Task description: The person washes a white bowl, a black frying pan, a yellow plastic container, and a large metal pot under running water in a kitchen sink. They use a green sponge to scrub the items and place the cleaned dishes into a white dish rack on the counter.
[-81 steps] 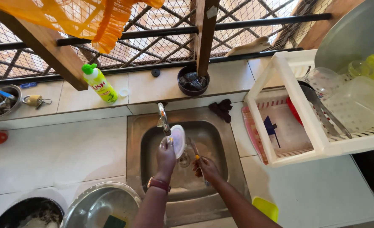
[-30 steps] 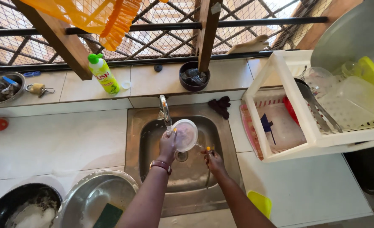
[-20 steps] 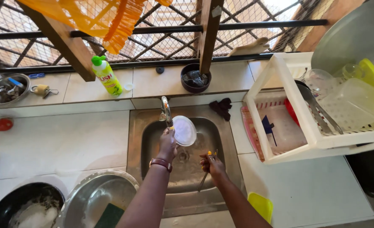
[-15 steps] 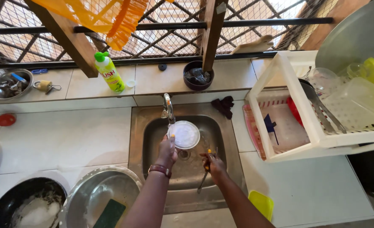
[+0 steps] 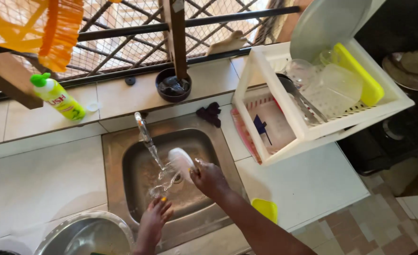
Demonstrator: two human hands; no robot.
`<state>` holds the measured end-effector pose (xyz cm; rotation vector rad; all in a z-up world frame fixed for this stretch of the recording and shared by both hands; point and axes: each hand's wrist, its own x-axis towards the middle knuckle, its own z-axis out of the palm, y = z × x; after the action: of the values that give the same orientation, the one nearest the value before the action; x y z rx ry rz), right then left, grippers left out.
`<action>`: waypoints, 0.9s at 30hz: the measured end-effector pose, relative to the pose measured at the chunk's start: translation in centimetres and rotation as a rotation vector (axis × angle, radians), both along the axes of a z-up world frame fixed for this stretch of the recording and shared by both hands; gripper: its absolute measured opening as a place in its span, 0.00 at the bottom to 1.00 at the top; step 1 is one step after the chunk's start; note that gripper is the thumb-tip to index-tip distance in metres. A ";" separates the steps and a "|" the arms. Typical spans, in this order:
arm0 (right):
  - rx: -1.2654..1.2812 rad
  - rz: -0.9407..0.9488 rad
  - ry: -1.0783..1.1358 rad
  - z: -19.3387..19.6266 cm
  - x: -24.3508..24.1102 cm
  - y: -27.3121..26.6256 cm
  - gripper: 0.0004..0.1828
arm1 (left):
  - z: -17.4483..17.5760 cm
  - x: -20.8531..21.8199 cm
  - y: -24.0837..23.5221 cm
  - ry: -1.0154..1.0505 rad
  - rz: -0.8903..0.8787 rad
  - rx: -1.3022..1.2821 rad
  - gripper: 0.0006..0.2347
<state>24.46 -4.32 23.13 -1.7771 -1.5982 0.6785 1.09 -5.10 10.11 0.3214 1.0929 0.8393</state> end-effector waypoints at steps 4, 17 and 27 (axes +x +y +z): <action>0.024 -0.131 -0.150 5.9 2.4 -2.8 0.14 | -4.6 -3.2 -3.1 0.180 0.058 -0.052 0.21; 0.167 -0.659 -0.764 21.1 27.5 -2.5 0.18 | -14.5 -11.5 -7.3 0.217 0.145 0.010 0.19; 0.237 -0.330 -1.079 13.8 37.4 9.1 0.30 | -9.1 -9.6 -10.0 0.077 0.176 -0.025 0.24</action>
<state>61.83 4.77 36.89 -2.2734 -1.7944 -0.7405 -8.50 -15.14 1.03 0.2406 1.2146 0.9752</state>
